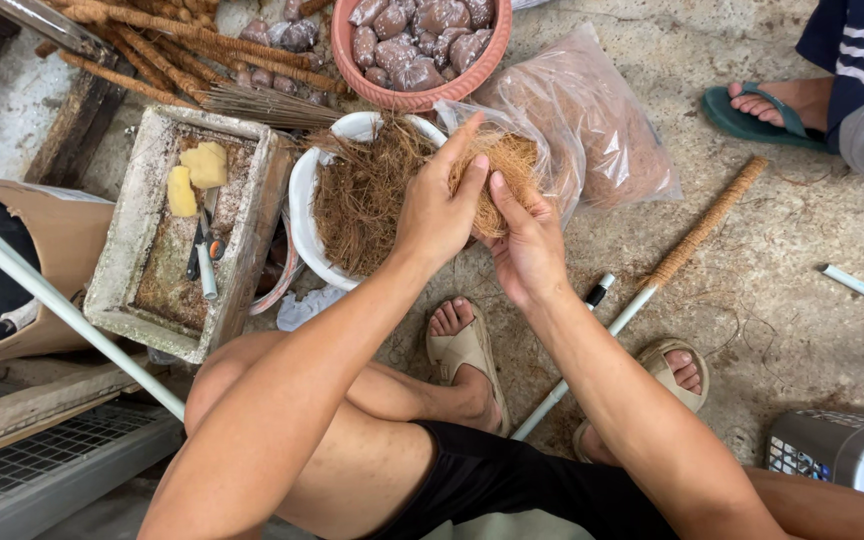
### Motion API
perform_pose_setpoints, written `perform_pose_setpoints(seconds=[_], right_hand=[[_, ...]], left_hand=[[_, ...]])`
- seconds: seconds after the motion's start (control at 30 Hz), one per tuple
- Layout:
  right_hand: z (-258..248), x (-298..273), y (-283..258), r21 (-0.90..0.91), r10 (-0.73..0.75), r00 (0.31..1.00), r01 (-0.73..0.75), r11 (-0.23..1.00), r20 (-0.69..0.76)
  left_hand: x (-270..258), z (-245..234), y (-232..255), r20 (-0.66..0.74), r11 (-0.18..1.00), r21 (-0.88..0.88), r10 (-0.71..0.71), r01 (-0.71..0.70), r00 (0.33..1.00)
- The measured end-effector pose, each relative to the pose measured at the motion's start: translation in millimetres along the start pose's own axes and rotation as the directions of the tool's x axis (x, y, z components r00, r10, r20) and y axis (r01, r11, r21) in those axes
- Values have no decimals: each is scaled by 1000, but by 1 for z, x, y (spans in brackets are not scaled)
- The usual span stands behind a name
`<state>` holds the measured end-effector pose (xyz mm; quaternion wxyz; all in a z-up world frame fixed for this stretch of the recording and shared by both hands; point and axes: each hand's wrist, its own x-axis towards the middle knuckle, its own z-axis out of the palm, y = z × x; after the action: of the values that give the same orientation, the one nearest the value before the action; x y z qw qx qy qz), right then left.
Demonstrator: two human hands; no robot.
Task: The person wraps coconut coir around a broom handle using a cylindrical tool to secure the fibers. They repeatedly pull coir from a bucket, wrap it around the handle, and use the tool to tighten the wrapping along the length of the handle.
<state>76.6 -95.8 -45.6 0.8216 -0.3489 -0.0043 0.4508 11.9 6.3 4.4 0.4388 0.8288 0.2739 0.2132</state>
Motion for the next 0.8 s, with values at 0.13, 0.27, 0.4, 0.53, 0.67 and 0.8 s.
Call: perform_pose_setpoints(seconds=[0.13, 0.27, 0.4, 0.53, 0.67, 0.8], right_hand=[[4, 0, -8, -43, -28, 1000, 28, 999, 0], [1, 3, -20, -97, -21, 1000, 20, 995, -5], [-10, 9, -25, -138, -52, 998, 48, 989, -26], [-19, 13, -27, -228, -120, 993, 115, 967, -5], [-19, 9, -31, -173, -73, 997, 76, 982, 24], [-13, 4, -37, -258, -55, 995, 73, 963, 79]], left_hand=[[-3, -4, 2, 55, 993, 113, -44, 37, 998], [-4, -9, 6, 129, 929, 367, -97, 43, 987], [2, -11, 6, 212, 666, 704, 138, -249, 968], [2, -7, 7, 293, 446, 826, 182, -344, 939], [-4, -3, 10, 336, 422, 816, 209, -395, 918], [-3, -2, 16, 386, 383, 830, 130, -405, 914]])
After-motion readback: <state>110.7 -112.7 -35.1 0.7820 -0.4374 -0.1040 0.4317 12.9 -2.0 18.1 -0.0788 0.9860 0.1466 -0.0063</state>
